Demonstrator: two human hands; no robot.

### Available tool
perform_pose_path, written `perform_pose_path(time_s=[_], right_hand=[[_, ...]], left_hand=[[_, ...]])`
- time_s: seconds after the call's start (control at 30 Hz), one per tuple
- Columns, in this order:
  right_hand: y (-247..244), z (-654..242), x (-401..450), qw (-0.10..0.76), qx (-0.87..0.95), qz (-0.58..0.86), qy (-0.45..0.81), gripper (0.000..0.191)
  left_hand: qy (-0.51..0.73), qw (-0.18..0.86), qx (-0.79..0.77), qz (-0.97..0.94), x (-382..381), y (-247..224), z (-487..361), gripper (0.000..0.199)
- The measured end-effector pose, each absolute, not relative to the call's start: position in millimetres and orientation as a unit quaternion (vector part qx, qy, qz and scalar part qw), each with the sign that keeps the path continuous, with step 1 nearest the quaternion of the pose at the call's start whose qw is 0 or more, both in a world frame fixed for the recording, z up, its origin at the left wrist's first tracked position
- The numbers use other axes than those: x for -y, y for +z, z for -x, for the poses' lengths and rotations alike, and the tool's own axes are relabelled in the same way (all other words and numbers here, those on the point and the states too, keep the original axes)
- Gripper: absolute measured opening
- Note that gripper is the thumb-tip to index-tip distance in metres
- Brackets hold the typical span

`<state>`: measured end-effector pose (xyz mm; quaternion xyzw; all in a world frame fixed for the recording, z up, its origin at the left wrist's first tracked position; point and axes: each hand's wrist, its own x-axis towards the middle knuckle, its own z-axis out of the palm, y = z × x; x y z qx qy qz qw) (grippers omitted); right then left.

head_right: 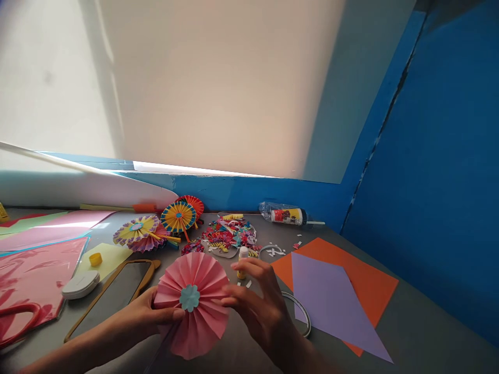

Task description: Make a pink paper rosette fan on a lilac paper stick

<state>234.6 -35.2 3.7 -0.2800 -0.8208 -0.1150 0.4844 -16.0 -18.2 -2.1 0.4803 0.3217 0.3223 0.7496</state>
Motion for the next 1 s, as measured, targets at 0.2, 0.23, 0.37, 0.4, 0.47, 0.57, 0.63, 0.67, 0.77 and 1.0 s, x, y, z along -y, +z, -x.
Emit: perform_pose_path(time_s=[0.2,0.23,0.37,0.4,0.47,0.57,0.63,0.67,0.77,1.0], right_hand=[[-1.4,-230.4,33.5,0.493,0.819,0.285,0.066,0.029],[-2.1,-228.3,32.7,0.492,0.815,0.288,0.104,0.028],[-2.6,-220.8,29.6,0.510,0.795,0.292,0.153,0.021],[-2.3,-219.7,29.2,0.514,0.794,0.288,0.147,0.021],[-1.3,-218.8,29.0,0.528,0.797,0.269,0.115,0.021],[1.2,-220.6,30.8,0.527,0.812,0.250,0.016,0.022],[3.0,-222.7,32.9,0.510,0.816,0.263,-0.067,0.024],[3.7,-223.6,33.9,0.503,0.814,0.273,-0.104,0.024],[4.6,-224.8,36.2,0.479,0.809,0.285,-0.184,0.023],[9.2,-224.0,38.6,0.474,0.809,0.296,-0.181,0.015]], left_hand=[[0.371,0.741,-0.327,-0.453,16.7,-0.8,18.0,0.041],[0.374,0.740,-0.325,-0.456,17.2,0.0,17.9,0.041],[0.367,0.737,-0.322,-0.467,19.1,1.9,16.6,0.040],[0.365,0.737,-0.322,-0.469,19.1,1.5,16.4,0.041],[0.363,0.733,-0.327,-0.474,18.5,-0.2,16.2,0.043],[0.363,0.722,-0.336,-0.484,17.2,-3.5,16.6,0.046],[0.360,0.715,-0.341,-0.492,17.3,-4.5,16.4,0.045],[0.358,0.715,-0.342,-0.494,17.8,-4.5,15.9,0.045],[0.352,0.728,-0.333,-0.485,20.9,-3.4,13.7,0.048],[0.378,0.729,-0.348,-0.453,22.7,-3.3,12.3,0.047]])
